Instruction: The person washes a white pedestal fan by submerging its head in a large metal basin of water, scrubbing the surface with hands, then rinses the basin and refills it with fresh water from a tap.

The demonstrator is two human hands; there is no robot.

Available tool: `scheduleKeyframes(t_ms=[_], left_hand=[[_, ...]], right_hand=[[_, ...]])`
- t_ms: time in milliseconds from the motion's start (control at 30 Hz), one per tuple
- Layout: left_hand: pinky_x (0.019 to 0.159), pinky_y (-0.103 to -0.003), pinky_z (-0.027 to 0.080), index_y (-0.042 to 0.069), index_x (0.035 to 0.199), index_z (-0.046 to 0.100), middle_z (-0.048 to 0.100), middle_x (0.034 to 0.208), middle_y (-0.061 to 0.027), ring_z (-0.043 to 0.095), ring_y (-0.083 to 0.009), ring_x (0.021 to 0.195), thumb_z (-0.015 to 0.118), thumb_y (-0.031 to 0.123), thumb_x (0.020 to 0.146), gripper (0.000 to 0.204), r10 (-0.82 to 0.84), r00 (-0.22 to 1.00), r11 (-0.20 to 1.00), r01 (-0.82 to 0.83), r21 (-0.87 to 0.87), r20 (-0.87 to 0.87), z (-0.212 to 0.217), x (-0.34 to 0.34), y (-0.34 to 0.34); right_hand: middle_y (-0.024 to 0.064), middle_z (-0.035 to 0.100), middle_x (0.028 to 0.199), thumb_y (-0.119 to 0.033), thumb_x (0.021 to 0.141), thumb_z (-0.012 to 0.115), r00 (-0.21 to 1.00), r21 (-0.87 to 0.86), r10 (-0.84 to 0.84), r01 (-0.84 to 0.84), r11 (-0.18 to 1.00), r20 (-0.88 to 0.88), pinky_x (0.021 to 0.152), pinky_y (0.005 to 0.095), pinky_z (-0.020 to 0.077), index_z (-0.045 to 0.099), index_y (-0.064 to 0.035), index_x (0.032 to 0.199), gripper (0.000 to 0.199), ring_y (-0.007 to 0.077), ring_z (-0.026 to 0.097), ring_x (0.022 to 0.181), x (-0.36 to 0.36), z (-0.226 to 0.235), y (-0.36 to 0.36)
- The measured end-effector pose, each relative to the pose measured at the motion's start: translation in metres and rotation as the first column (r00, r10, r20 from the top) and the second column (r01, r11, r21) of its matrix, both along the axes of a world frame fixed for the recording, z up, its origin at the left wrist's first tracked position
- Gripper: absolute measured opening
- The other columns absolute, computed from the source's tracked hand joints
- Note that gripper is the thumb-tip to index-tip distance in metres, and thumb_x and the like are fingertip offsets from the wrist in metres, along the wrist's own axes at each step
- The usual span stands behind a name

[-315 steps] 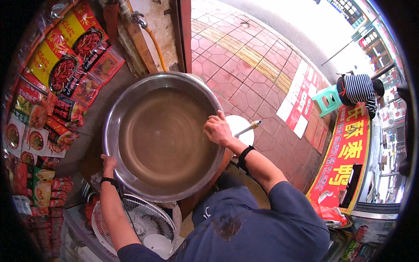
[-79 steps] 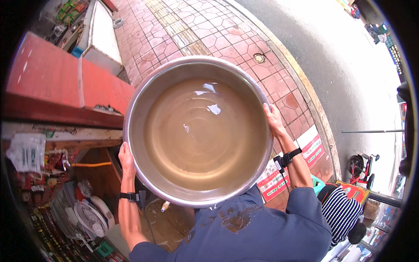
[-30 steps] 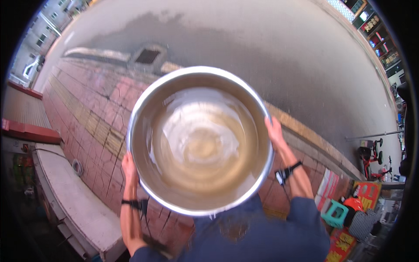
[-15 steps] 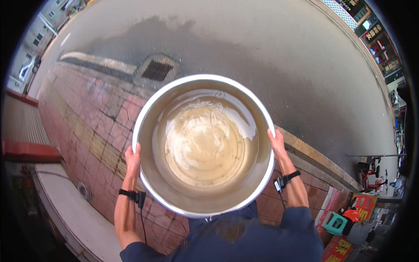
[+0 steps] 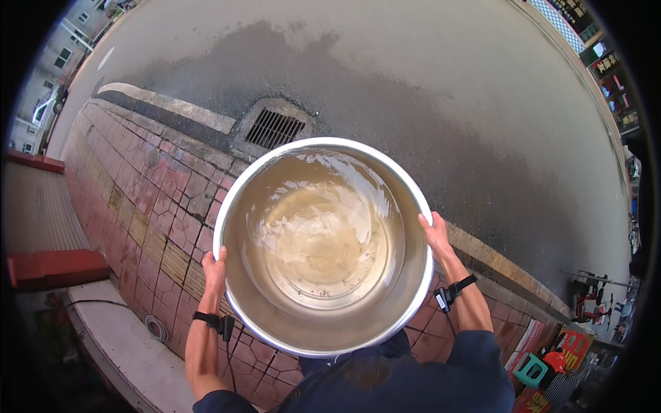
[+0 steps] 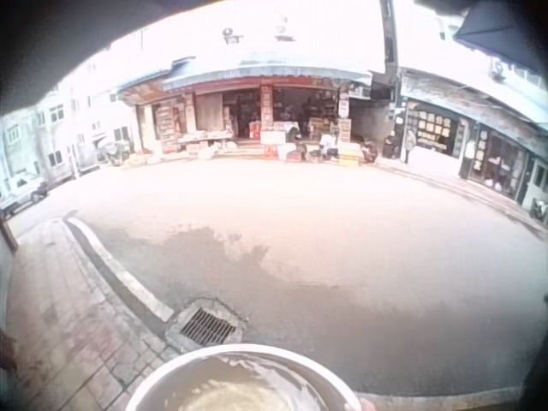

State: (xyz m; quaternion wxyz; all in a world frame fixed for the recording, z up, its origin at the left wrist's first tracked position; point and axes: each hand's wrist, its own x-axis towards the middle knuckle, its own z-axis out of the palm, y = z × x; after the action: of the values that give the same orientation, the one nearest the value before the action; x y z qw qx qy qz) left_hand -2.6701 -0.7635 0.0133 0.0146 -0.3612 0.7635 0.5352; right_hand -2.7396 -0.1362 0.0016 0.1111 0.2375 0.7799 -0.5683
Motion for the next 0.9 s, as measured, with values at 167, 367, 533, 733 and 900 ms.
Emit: scheduleKeyframes(t_ms=[167,367,533,733,900], left_hand=[[0.057,-0.032,0.044,0.001,0.091,0.063,0.060,0.076,-0.0008,0.051,-0.0098,0.065,0.070,0.031,0.096,0.031,0.002,0.997,0.998,-0.006,0.056,0.071,-0.053,-0.107,-0.077],[0.060,-0.034,0.045,-0.002,0.096,0.064,0.061,0.077,-0.0023,0.052,-0.0116,0.068,0.069,0.032,0.096,0.034,-0.090,0.975,0.995,0.081,0.056,0.204,-0.119,-0.239,-0.155],[0.064,-0.035,0.049,-0.005,0.102,0.064,0.066,0.084,-0.0075,0.058,-0.0153,0.072,0.069,0.030,0.096,0.036,-0.139,0.943,0.990,0.124,0.069,0.302,-0.168,-0.326,-0.199],[0.065,-0.035,0.051,-0.007,0.106,0.064,0.068,0.087,-0.0096,0.061,-0.0173,0.073,0.066,0.027,0.097,0.035,-0.169,0.884,0.985,0.138,0.103,0.435,-0.220,-0.394,-0.258],[0.067,-0.036,0.053,-0.008,0.108,0.062,0.068,0.090,-0.0109,0.062,-0.0191,0.076,0.063,0.024,0.100,0.033,-0.243,0.851,0.964,0.157,0.216,0.466,-0.239,-0.430,-0.291]], right_hand=[[0.0102,0.066,0.104,-0.028,0.100,0.062,0.998,0.036,0.061,-0.062,0.997,0.027,0.085,0.0375,0.0495,0.059,0.0017,0.118,0.035,0.0172,0.059,0.095,-0.116,-0.020,-0.067],[0.0142,0.067,0.107,-0.027,0.098,0.063,0.988,0.049,0.002,-0.010,0.999,0.155,0.087,0.0385,0.0504,0.058,0.0055,0.120,0.039,0.0219,0.062,0.098,-0.221,-0.048,-0.144],[0.0154,0.066,0.114,-0.027,0.099,0.064,0.966,0.118,-0.075,0.047,0.992,0.248,0.091,0.0393,0.0499,0.056,0.0062,0.125,0.043,0.0233,0.061,0.104,-0.293,-0.077,-0.200],[0.0235,0.050,0.143,-0.029,0.099,0.063,0.913,0.207,-0.072,-0.014,0.978,0.402,0.108,0.0405,0.0421,0.038,0.0100,0.145,0.066,0.0306,0.051,0.130,-0.374,-0.109,-0.254],[0.0264,0.039,0.153,-0.029,0.099,0.063,0.845,0.091,-0.054,0.006,0.996,0.532,0.113,0.0404,0.0381,0.022,0.0123,0.152,0.079,0.0316,0.044,0.139,-0.420,-0.119,-0.269]])
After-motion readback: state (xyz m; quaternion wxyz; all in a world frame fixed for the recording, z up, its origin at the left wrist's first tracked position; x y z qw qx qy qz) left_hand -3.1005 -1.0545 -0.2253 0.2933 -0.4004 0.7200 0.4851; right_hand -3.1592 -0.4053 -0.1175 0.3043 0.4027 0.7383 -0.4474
